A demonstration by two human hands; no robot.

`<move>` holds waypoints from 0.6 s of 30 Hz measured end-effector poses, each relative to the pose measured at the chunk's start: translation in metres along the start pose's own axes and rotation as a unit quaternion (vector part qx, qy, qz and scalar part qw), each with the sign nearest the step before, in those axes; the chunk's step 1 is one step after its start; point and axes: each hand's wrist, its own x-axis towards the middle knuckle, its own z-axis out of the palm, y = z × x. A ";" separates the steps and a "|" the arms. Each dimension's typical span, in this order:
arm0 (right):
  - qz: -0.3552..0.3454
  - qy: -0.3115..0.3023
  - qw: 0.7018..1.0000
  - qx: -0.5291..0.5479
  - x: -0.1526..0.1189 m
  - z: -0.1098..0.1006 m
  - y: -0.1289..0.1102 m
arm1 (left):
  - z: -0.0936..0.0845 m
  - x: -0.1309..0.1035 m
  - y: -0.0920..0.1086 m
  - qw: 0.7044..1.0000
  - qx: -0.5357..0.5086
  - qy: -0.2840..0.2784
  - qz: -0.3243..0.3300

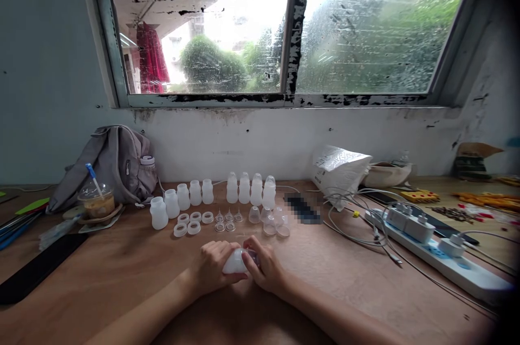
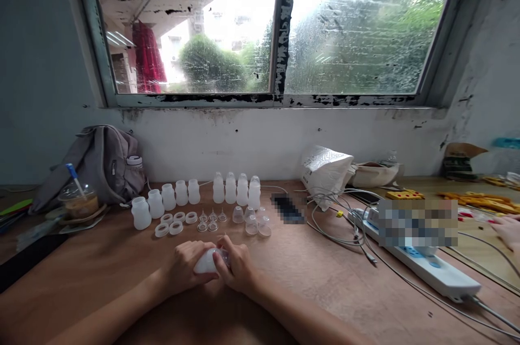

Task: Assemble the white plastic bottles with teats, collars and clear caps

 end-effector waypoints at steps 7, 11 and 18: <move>-0.007 0.030 0.999 -0.025 0.009 -0.007 -0.004 | -0.003 0.002 0.004 0.998 -0.052 -0.002 -0.042; -0.025 0.048 0.998 -0.019 0.013 -0.009 -0.004 | -0.006 0.004 0.006 0.993 -0.077 -0.014 -0.084; -0.066 0.055 0.996 -0.031 0.017 -0.017 0.000 | -0.016 0.010 0.010 0.979 -0.154 -0.057 -0.122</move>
